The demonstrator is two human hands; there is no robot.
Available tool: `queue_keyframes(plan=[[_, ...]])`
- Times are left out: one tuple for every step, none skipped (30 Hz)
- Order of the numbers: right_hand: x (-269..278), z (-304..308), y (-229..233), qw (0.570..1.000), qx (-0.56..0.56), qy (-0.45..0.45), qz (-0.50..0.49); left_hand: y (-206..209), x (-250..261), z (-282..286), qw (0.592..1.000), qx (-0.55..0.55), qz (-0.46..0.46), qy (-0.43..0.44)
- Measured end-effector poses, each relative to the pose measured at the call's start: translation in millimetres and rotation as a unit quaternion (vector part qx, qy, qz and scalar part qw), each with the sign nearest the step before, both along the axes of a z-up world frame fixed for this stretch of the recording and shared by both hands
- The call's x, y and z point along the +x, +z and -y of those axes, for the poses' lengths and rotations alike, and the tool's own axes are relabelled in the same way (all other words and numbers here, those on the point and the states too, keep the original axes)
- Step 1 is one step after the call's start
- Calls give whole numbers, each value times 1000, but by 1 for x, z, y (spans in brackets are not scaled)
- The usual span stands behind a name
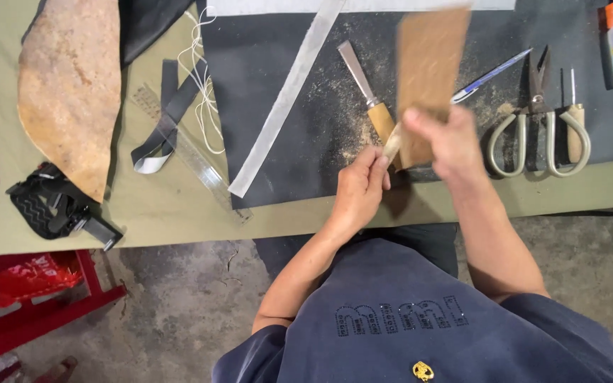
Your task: Using sandpaper to smooth the surface of a thin wooden stick on a workshop table.
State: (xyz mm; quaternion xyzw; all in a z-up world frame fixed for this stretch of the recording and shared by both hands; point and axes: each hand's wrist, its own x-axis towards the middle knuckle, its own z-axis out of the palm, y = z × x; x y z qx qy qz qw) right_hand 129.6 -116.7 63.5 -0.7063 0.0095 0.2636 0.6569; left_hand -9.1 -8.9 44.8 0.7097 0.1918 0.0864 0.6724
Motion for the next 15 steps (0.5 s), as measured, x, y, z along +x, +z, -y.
queue_keyframes(plan=[[11,0,-7,999,-4,-42,20,6,-4,1,1000,24,-2,-3],[23,-1,-13,996,-9,-83,40,12,-8,2,999,49,-4,-7],[27,2,2,996,-6,-80,41,16,-14,0,999,51,-3,-3],[32,4,17,995,9,-93,22,20,-21,-2,999,27,-32,-3],[36,6,32,994,23,-103,1,24,-28,-4,998,2,-61,-1],[21,5,30,995,25,-99,2,18,-26,-9,998,3,-61,3],[5,6,27,997,14,-72,38,12,-26,-13,998,-13,-50,41],[-11,8,24,996,4,-46,74,6,-25,-16,996,-28,-39,79],[-27,2,10,996,4,-44,77,6,-22,-19,996,-29,-36,81],[-43,-3,-4,999,19,-25,30,6,-18,-22,997,-20,-32,72],[-60,-6,-18,999,33,-8,-18,6,-16,-24,998,-12,-30,62],[-59,-10,-20,999,32,-9,-18,6,-16,-19,998,-13,-30,62],[-61,-13,-23,998,55,-11,-32,5,-17,-15,999,-3,-35,39],[-62,-17,-25,996,78,-14,-47,5,-18,-10,999,8,-41,17],[-48,-11,-14,996,80,-12,-45,11,-23,-9,999,10,-39,18]])
